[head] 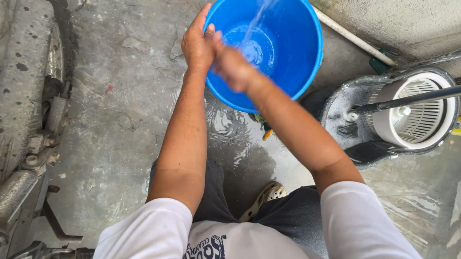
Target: Cleaning and rinsing a bucket, cloth, and scraper tool at an outdoor water tap.
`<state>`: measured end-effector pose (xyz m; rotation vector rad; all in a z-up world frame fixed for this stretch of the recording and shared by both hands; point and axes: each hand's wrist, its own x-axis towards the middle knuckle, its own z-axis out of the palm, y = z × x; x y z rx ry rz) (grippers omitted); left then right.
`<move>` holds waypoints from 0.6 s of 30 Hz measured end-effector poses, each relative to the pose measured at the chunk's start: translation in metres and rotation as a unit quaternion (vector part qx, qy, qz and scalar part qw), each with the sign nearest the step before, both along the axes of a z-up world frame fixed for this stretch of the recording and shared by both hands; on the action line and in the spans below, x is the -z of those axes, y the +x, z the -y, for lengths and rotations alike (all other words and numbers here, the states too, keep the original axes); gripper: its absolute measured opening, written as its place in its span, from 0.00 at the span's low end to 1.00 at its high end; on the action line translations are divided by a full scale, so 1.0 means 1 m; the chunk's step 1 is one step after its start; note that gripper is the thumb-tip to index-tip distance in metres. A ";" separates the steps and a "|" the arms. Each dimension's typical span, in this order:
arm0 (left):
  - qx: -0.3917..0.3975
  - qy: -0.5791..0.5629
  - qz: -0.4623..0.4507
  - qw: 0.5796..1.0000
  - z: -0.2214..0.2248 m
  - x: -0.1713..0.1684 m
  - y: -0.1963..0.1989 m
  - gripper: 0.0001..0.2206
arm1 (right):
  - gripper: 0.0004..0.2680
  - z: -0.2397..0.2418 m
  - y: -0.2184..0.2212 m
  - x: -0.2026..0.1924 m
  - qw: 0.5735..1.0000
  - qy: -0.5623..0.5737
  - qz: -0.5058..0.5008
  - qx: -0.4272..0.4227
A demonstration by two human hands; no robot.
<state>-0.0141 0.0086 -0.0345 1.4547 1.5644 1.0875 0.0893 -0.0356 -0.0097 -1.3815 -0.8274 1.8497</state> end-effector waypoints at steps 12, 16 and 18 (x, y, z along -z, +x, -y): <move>-0.006 0.017 0.031 0.999 -0.012 0.029 0.004 0.24 | 0.08 0.099 0.136 -0.005 0.505 0.231 0.680 -0.479; -0.052 0.091 0.040 0.994 -0.023 0.027 -0.011 0.26 | 0.09 0.086 0.116 -0.039 0.556 0.383 0.653 -0.343; -0.112 0.026 0.109 0.987 -0.026 0.003 -0.023 0.24 | 0.08 0.084 0.091 -0.063 0.658 0.390 0.572 -0.296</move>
